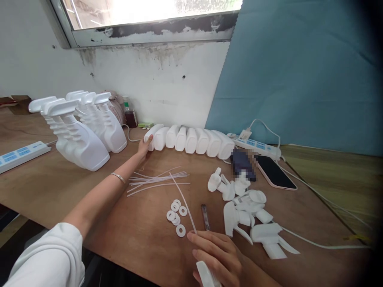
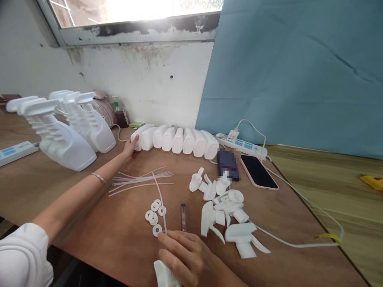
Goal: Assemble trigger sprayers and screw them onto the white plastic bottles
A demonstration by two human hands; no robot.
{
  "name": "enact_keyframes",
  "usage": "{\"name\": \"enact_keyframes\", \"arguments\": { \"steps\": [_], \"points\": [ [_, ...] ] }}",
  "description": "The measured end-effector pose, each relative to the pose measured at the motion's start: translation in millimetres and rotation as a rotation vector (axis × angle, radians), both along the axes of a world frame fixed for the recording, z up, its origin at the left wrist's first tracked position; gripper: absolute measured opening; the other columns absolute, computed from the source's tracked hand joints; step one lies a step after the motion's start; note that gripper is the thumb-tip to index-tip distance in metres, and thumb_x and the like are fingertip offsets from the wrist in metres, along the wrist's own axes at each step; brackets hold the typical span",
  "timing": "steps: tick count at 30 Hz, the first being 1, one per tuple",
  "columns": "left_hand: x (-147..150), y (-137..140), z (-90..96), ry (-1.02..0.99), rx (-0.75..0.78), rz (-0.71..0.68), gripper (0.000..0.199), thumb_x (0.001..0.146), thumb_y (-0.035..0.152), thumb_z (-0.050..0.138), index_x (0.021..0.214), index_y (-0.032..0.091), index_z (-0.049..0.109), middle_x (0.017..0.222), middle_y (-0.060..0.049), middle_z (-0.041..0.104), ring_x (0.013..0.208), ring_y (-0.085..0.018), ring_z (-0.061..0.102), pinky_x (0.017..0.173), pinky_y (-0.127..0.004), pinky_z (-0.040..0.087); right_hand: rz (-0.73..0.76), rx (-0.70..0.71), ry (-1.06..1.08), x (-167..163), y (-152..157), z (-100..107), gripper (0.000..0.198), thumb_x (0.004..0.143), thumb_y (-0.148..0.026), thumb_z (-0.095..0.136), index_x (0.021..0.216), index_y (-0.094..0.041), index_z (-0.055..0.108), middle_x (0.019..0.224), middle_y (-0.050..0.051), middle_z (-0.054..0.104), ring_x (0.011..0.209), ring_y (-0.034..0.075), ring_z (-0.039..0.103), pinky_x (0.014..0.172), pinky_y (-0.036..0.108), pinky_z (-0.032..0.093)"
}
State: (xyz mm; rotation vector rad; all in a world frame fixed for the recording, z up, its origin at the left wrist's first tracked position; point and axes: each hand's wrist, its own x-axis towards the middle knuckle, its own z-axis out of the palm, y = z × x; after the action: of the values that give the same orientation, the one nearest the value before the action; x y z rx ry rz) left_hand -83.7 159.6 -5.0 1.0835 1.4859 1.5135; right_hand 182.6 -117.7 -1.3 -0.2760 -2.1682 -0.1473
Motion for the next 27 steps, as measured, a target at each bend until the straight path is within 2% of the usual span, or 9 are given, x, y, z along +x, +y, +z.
{"name": "enact_keyframes", "arguments": {
  "steps": [4,8,12,14,16,20,23,25,27],
  "points": [
    [-1,-5,-3.8,0.06,0.039,-0.014,0.059,0.06,0.057,0.067,0.094,0.011,0.054,0.105,-0.016,0.059,0.098,-0.026,0.056,0.08,-0.032,0.043,0.002,0.01,0.011,0,2,1,0.012,0.08,-0.015,0.05,0.085,-0.007,0.057,0.089,0.018,0.067,0.098,0.022,0.062,0.071,0.029,0.057],
    [-10,-14,-6.2,0.148,0.146,0.036,0.064,0.06,0.046,0.071,0.108,0.013,0.045,0.119,-0.017,0.051,0.109,-0.024,0.051,0.09,-0.032,0.041,-0.104,0.036,0.007,1,0,2,0.009,0.08,-0.013,0.051,0.087,-0.009,0.057,0.092,0.015,0.067,0.103,0.021,0.059,0.073,0.03,0.056],
    [-10,-43,9.8,0.342,0.306,0.17,0.052,0.076,0.047,0.054,0.113,0.013,0.043,0.121,-0.016,0.046,0.112,-0.022,0.047,0.095,-0.035,0.037,-0.267,0.144,-0.015,5,-2,8,0.005,0.079,-0.012,0.053,0.08,-0.014,0.057,0.083,0.008,0.068,0.089,0.018,0.06,0.073,0.03,0.051],
    [-1,-70,24.5,0.439,0.431,0.062,0.044,0.08,0.045,0.047,0.112,0.015,0.045,0.118,-0.013,0.048,0.111,-0.022,0.047,0.092,-0.033,0.039,-0.369,0.217,-0.022,7,0,12,0.007,0.079,-0.012,0.053,0.075,-0.017,0.055,0.072,0.004,0.066,0.073,0.014,0.055,0.068,0.028,0.046],
    [11,-101,39.8,0.54,0.54,-0.169,0.037,0.083,0.041,0.045,0.109,0.016,0.049,0.113,-0.011,0.051,0.109,-0.022,0.048,0.091,-0.033,0.039,-0.528,0.26,-0.059,8,3,18,0.01,0.081,-0.014,0.05,0.073,-0.018,0.055,0.066,0.002,0.064,0.065,0.014,0.049,0.064,0.028,0.039],
    [29,-147,57.6,0.707,0.667,-0.643,0.033,0.084,0.037,0.047,0.11,0.017,0.05,0.111,-0.011,0.055,0.106,-0.023,0.049,0.093,-0.036,0.037,-0.862,0.27,-0.185,2,17,36,0.015,0.081,-0.014,0.04,0.072,-0.019,0.052,0.07,0.005,0.062,0.073,0.018,0.048,0.069,0.033,0.03],
    [34,-160,55.4,0.754,0.793,-0.767,0.054,0.078,0.048,0.055,0.121,0.017,0.044,0.12,-0.014,0.052,0.112,-0.026,0.047,0.095,-0.04,0.035,-0.974,0.134,-0.338,-9,36,53,0.012,0.074,-0.009,0.043,0.069,-0.019,0.047,0.068,0.007,0.057,0.08,0.023,0.049,0.075,0.036,0.03],
    [36,-162,49.2,0.778,0.882,-0.785,0.073,0.069,0.057,0.061,0.126,0.018,0.04,0.124,-0.016,0.05,0.115,-0.029,0.045,0.097,-0.043,0.033,-1.018,0.029,-0.452,-20,49,60,0.013,0.07,-0.005,0.044,0.067,-0.018,0.045,0.065,0.008,0.052,0.07,0.022,0.046,0.068,0.035,0.03],
    [39,-164,41.2,0.776,0.895,-0.79,0.073,0.064,0.057,0.066,0.123,0.02,0.044,0.123,-0.015,0.053,0.115,-0.029,0.047,0.099,-0.043,0.031,-1.032,-0.048,-0.515,-33,59,64,0.013,0.069,-0.004,0.044,0.068,-0.017,0.044,0.062,0.007,0.049,0.062,0.02,0.042,0.061,0.033,0.027]
  ]
}}
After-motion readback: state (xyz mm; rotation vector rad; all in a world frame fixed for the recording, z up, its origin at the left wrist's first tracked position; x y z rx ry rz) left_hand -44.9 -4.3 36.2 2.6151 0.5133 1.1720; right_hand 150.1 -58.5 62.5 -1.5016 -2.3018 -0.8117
